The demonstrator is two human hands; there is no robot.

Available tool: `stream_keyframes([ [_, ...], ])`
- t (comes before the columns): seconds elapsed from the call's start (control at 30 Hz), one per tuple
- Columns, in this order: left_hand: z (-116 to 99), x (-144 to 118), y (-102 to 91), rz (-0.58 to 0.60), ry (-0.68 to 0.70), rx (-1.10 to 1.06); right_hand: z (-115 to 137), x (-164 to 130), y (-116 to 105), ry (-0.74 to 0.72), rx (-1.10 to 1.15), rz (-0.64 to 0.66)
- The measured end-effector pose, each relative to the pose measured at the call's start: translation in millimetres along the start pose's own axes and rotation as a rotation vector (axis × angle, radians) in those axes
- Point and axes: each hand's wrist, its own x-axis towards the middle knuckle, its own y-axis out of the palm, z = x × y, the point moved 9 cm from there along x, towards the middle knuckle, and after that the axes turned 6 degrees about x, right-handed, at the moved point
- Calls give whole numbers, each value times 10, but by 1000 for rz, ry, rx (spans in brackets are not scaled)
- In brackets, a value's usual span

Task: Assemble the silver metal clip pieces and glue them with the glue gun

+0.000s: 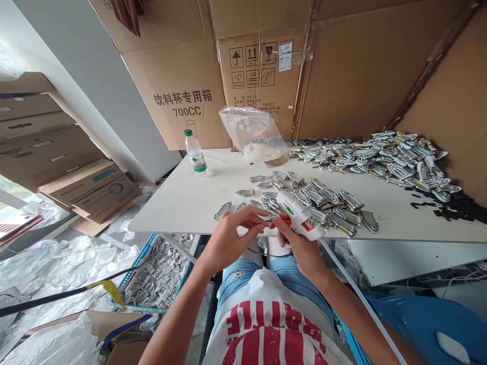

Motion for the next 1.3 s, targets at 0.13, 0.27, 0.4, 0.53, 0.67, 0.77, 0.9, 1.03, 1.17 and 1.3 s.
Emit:
stream_keyframes([
  [0.13,-4,-41,-89,-132,10,183,7,-8,5,-2,-6,-6],
  [0.27,-89,-78,-88,-177,109,393,-3,-5,3,-6,-3,-13],
  [0.4,-109,-75,-72,-169,127,479,2,0,-1,-14,-22,-7],
  [0.53,-105,-51,-76,-165,91,406,-3,-5,-18,-8,-51,-9],
  [0.67,-98,-31,-95,-189,56,371,-11,0,-16,-19,-30,-7],
  [0.77,-82,-13,-105,-189,48,341,-23,13,-5,-11,-30,-7],
  [0.9,-93,14,-108,-155,79,330,17,35,52,-16,-19,20],
  [1.03,-145,24,-105,-105,121,318,61,62,69,-28,17,5],
  [1.17,-143,5,-147,-105,101,314,84,79,57,-46,4,-2],
  [1.3,-71,-19,-116,-38,45,276,108,67,64,-55,11,24],
])
